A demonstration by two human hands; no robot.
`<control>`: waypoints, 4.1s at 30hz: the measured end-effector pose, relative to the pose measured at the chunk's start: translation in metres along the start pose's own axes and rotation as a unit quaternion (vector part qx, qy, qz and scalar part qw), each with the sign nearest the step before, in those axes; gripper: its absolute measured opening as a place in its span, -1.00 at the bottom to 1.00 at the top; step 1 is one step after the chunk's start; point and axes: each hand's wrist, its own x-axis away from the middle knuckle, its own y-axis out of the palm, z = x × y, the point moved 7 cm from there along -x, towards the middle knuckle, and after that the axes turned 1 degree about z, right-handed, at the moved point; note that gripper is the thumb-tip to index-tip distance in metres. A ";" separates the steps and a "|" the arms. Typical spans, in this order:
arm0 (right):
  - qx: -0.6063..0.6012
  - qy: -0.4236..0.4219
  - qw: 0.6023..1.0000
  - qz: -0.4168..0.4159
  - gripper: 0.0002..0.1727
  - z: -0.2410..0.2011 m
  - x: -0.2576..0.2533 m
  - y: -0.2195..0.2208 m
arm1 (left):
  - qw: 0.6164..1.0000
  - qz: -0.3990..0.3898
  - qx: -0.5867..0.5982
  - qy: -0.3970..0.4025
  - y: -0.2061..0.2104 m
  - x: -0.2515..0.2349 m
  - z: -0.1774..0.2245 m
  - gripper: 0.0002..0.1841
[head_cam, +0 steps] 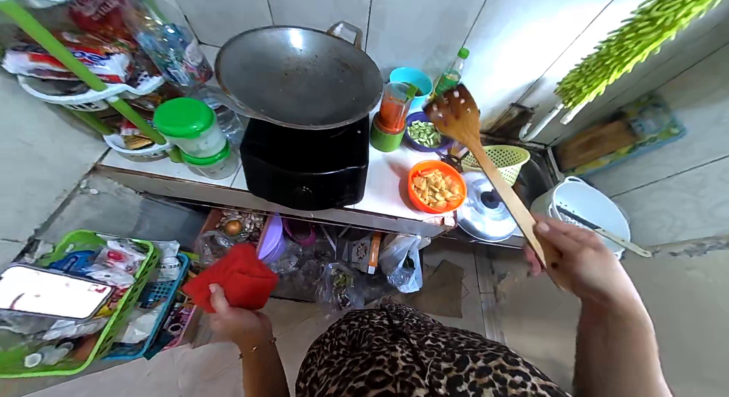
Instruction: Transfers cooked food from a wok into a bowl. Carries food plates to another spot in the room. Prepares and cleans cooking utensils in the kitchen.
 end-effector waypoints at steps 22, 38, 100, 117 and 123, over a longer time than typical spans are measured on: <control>0.145 -0.084 0.982 -0.089 -0.48 -0.102 -0.184 0.085 | 0.996 0.025 -0.080 -0.041 -0.063 0.043 -0.026 -0.65; -0.370 0.257 0.889 0.078 -0.34 0.130 -0.127 0.086 | 0.958 -0.262 -0.110 -0.039 0.142 0.132 -0.029 -0.77; -0.293 0.277 0.900 -0.167 -0.24 0.132 0.274 0.290 | 0.785 -0.475 -0.155 -0.368 -0.170 0.111 -0.008 -0.47; -0.096 0.249 0.772 -0.577 -0.22 -0.020 0.426 0.847 | 0.968 -0.049 -0.040 -0.242 -0.544 -0.301 0.148 -0.50; 0.022 0.241 0.769 -0.592 -0.44 -0.033 0.403 0.969 | 0.981 0.044 0.014 -0.187 -0.581 -0.450 0.213 -0.51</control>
